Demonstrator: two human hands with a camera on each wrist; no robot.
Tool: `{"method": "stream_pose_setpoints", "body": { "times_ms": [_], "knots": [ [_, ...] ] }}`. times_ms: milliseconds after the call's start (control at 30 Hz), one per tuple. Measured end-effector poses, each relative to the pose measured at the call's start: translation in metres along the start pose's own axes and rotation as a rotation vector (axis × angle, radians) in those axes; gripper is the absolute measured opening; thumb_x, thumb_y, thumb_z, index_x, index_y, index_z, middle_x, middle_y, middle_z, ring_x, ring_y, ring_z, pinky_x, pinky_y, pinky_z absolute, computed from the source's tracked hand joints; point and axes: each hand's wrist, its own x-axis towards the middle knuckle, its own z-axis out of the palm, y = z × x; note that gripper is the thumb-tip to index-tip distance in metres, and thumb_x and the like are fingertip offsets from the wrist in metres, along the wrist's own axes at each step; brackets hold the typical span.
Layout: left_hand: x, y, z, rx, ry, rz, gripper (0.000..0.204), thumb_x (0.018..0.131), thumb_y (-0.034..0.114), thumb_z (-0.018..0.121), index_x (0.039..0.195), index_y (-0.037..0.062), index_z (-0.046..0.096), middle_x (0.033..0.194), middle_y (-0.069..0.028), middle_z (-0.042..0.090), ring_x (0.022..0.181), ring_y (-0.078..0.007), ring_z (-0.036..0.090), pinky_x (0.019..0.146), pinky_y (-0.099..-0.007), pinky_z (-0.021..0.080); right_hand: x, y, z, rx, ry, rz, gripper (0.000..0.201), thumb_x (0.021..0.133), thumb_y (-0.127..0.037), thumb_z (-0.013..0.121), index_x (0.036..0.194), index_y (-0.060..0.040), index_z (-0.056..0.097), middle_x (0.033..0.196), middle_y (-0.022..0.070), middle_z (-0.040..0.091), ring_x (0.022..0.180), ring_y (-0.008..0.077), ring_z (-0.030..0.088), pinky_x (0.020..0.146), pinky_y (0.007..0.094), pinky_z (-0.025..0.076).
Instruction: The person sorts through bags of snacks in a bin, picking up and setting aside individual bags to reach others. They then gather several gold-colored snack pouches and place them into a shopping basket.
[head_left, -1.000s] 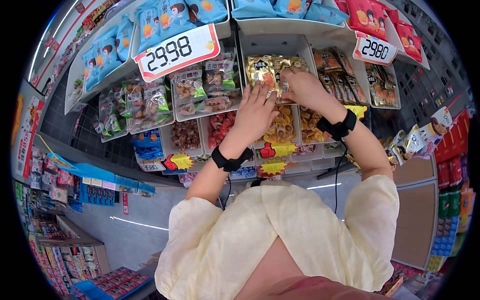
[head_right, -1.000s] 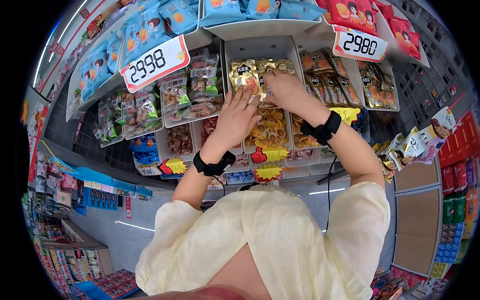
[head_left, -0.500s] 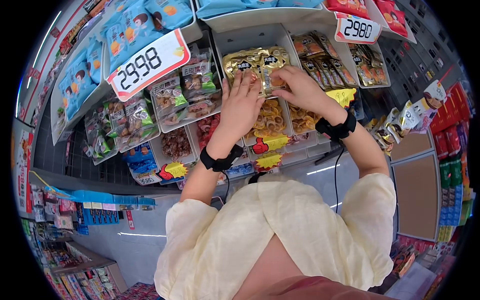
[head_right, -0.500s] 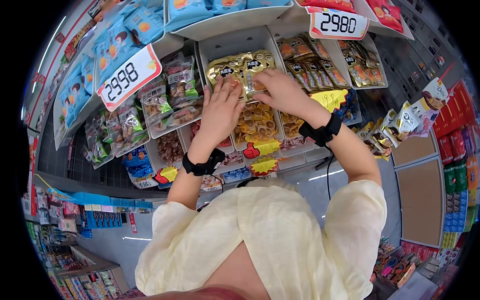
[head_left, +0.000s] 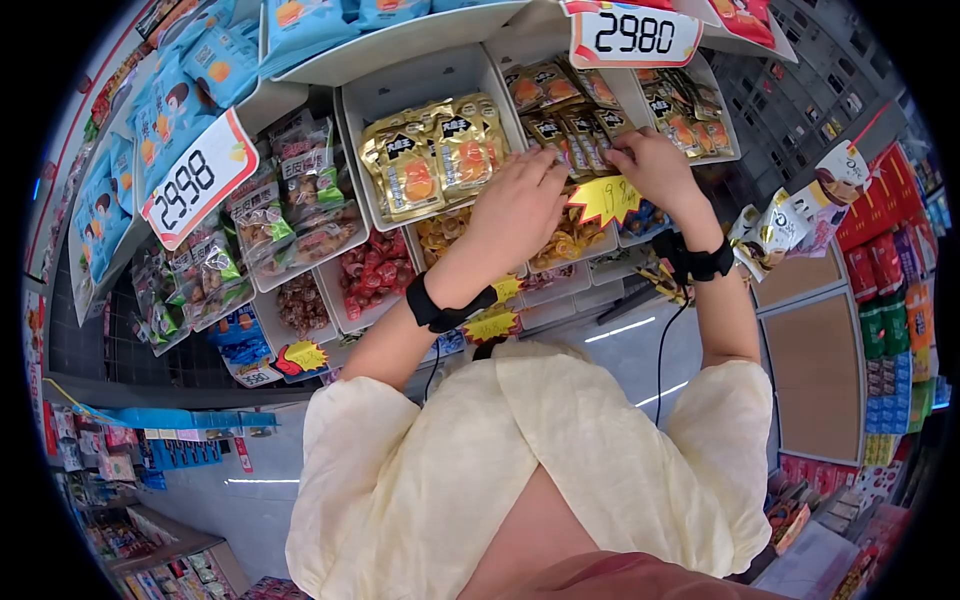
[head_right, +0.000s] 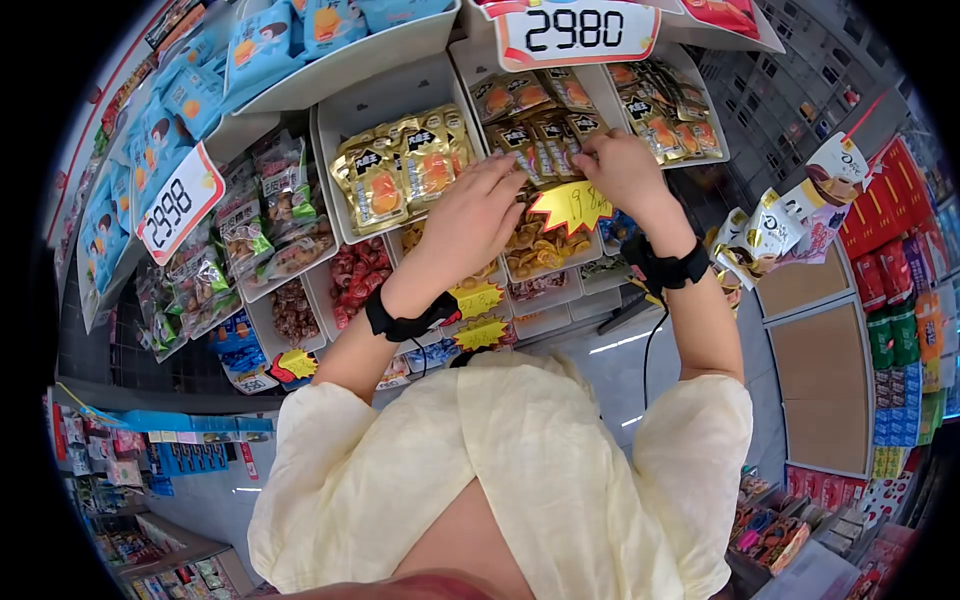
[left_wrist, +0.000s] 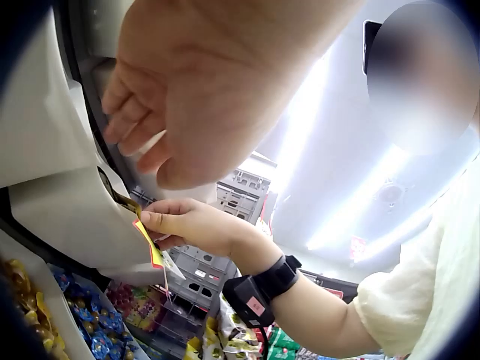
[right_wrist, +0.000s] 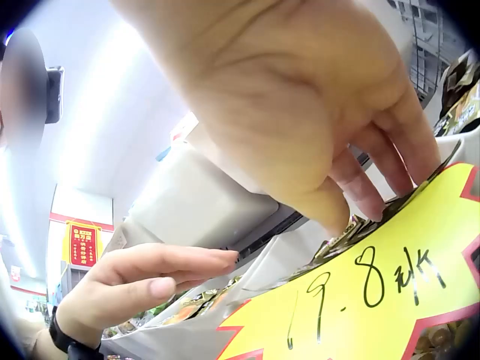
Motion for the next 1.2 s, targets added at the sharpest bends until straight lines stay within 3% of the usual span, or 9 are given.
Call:
{"method": "stream_pose_setpoints", "body": {
  "times_ms": [133, 267, 367, 400, 500, 533, 767, 967, 1200],
  "knots": [
    [0.02, 0.007, 0.029, 0.27, -0.257, -0.082, 0.03, 0.089, 0.031, 0.057, 0.089, 0.0018, 0.066, 0.086, -0.0156, 0.065, 0.093, -0.0307, 0.061, 0.098, -0.046, 0.043, 0.011, 0.016, 0.004, 0.047, -0.019, -0.051, 0.023, 0.084, -0.029, 0.064, 0.085, -0.0067, 0.071, 0.084, 0.0162, 0.063, 0.085, 0.0341, 0.062, 0.079, 0.0433, 0.049],
    [0.033, 0.014, 0.045, 0.388, -0.283, -0.179, 0.026, 0.09, 0.026, 0.054, 0.084, 0.0041, 0.067, 0.08, -0.0128, 0.066, 0.085, -0.03, 0.064, 0.097, -0.0448, 0.043, 0.01, 0.032, 0.006, 0.08, -0.111, -0.078, 0.034, 0.084, -0.036, 0.065, 0.1, -0.0065, 0.068, 0.097, 0.0188, 0.061, 0.093, 0.0371, 0.059, 0.084, 0.043, 0.048],
    [0.04, 0.012, 0.038, 0.25, -0.205, -0.228, 0.026, 0.093, 0.024, 0.051, 0.086, 0.0022, 0.063, 0.085, -0.0172, 0.063, 0.081, -0.0349, 0.062, 0.081, -0.0435, 0.049, 0.007, 0.035, 0.007, 0.072, -0.168, -0.087, 0.059, 0.083, -0.047, 0.065, 0.118, -0.0013, 0.059, 0.107, 0.0237, 0.058, 0.102, 0.04, 0.057, 0.089, 0.0429, 0.047],
    [0.043, 0.023, 0.03, 0.138, -0.115, -0.376, 0.019, 0.092, 0.018, 0.051, 0.092, 0.0013, 0.059, 0.087, -0.018, 0.062, 0.082, -0.0378, 0.06, 0.074, -0.0444, 0.048, 0.006, 0.036, 0.007, 0.074, -0.172, -0.098, 0.062, 0.082, -0.048, 0.065, 0.12, -0.0001, 0.058, 0.107, 0.0238, 0.059, 0.103, 0.0396, 0.057, 0.089, 0.0424, 0.047],
    [0.041, 0.034, 0.021, 0.072, 0.03, -0.553, 0.015, 0.092, 0.014, 0.052, 0.099, 0.0012, 0.055, 0.091, -0.0193, 0.062, 0.087, -0.0387, 0.06, 0.073, -0.0462, 0.048, 0.014, 0.036, 0.002, 0.072, -0.249, -0.122, 0.082, 0.078, -0.059, 0.065, 0.131, 0.0011, 0.049, 0.113, 0.0281, 0.057, 0.11, 0.0418, 0.055, 0.093, 0.0423, 0.046],
    [0.046, 0.046, 0.009, 0.035, -0.132, -0.703, 0.021, 0.091, 0.013, 0.053, 0.106, -0.0015, 0.051, 0.098, -0.0222, 0.062, 0.092, -0.0379, 0.061, 0.076, -0.0452, 0.048, 0.016, 0.037, 0.003, 0.068, -0.244, -0.147, 0.085, 0.077, -0.061, 0.065, 0.132, 0.0011, 0.048, 0.113, 0.0295, 0.057, 0.109, 0.0427, 0.056, 0.092, 0.043, 0.046],
    [0.027, 0.025, 0.034, -0.266, -0.08, -0.792, 0.032, 0.092, 0.017, 0.052, 0.113, -0.0058, 0.046, 0.099, -0.0276, 0.062, 0.087, -0.0393, 0.064, 0.076, -0.043, 0.05, 0.029, 0.02, -0.006, -0.033, -0.387, -0.258, 0.097, 0.073, -0.072, 0.061, 0.134, 0.0024, 0.045, 0.108, 0.0363, 0.056, 0.1, 0.0473, 0.06, 0.086, 0.0464, 0.05],
    [0.058, 0.054, 0.009, 0.125, -0.213, -0.837, 0.024, 0.091, 0.016, 0.049, 0.105, -0.0032, 0.046, 0.087, -0.0264, 0.064, 0.084, -0.0423, 0.063, 0.074, -0.047, 0.05, 0.029, 0.02, -0.003, -0.053, -0.384, -0.227, 0.096, 0.073, -0.069, 0.063, 0.133, 0.004, 0.045, 0.108, 0.0343, 0.058, 0.101, 0.0446, 0.061, 0.087, 0.0449, 0.05],
    [0.053, 0.029, 0.022, -0.037, -0.3, -0.847, 0.022, 0.09, 0.015, 0.047, 0.106, -0.0008, 0.047, 0.085, -0.0265, 0.063, 0.078, -0.0439, 0.062, 0.073, -0.0478, 0.05, 0.031, 0.01, -0.002, -0.053, -0.396, -0.232, 0.09, 0.073, -0.067, 0.065, 0.124, 0.0061, 0.049, 0.105, 0.0315, 0.06, 0.099, 0.0416, 0.062, 0.085, 0.045, 0.051]
  ]
}}
